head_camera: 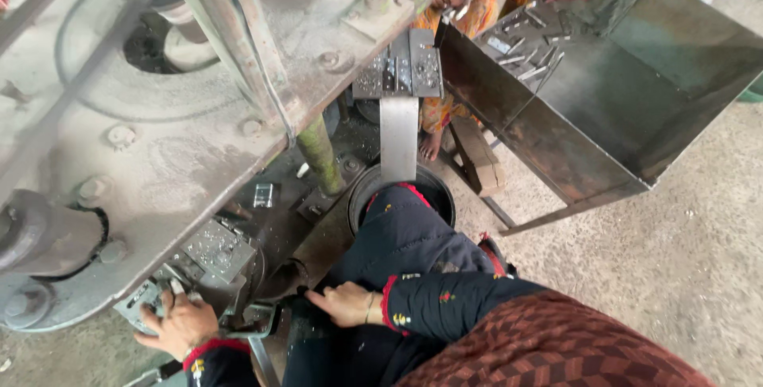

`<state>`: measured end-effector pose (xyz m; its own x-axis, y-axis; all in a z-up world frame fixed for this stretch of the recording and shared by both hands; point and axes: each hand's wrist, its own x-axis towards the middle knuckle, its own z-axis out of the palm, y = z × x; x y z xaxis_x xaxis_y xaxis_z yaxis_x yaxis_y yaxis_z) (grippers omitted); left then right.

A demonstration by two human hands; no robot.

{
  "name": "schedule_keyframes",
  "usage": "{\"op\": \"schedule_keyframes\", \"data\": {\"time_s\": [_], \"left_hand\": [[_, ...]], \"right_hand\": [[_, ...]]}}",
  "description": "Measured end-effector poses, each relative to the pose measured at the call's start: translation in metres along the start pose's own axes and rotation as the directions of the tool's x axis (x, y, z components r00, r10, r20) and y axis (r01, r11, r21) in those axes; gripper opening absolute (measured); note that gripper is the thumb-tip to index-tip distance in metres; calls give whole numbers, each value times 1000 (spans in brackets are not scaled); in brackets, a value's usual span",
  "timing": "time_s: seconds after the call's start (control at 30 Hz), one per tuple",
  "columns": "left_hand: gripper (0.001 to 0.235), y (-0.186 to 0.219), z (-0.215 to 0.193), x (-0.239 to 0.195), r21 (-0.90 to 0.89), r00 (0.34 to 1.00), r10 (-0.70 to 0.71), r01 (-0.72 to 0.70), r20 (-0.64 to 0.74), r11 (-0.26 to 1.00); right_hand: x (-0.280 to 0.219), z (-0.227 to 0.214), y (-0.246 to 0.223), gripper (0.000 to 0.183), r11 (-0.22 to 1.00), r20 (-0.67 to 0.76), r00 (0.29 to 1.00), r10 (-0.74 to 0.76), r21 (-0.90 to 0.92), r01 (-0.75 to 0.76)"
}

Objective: The person positions metal hinge components into a pressing machine and operates a foot pedal to assemble them, periodically clearing finished parts into a metal bin.

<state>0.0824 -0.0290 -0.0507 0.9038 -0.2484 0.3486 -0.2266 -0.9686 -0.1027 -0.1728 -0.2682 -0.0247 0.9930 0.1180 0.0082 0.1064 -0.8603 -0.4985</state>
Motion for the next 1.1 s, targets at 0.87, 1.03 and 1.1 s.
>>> {"op": "schedule_keyframes", "data": {"time_s": [0.87, 1.03, 1.1], "left_hand": [[49, 0, 11, 13, 5, 992, -17, 17, 123, 1000], [50, -3, 14, 14, -30, 993, -7, 11, 121, 1000], [51, 0, 13, 13, -41, 995, -12, 17, 100, 999]], "right_hand": [[38, -14, -29, 72, 998, 92, 996, -4, -62, 10], [40, -17, -31, 65, 998, 121, 993, 14, -57, -7], [26, -17, -23, 63, 999, 111, 994, 10, -48, -5]]}}
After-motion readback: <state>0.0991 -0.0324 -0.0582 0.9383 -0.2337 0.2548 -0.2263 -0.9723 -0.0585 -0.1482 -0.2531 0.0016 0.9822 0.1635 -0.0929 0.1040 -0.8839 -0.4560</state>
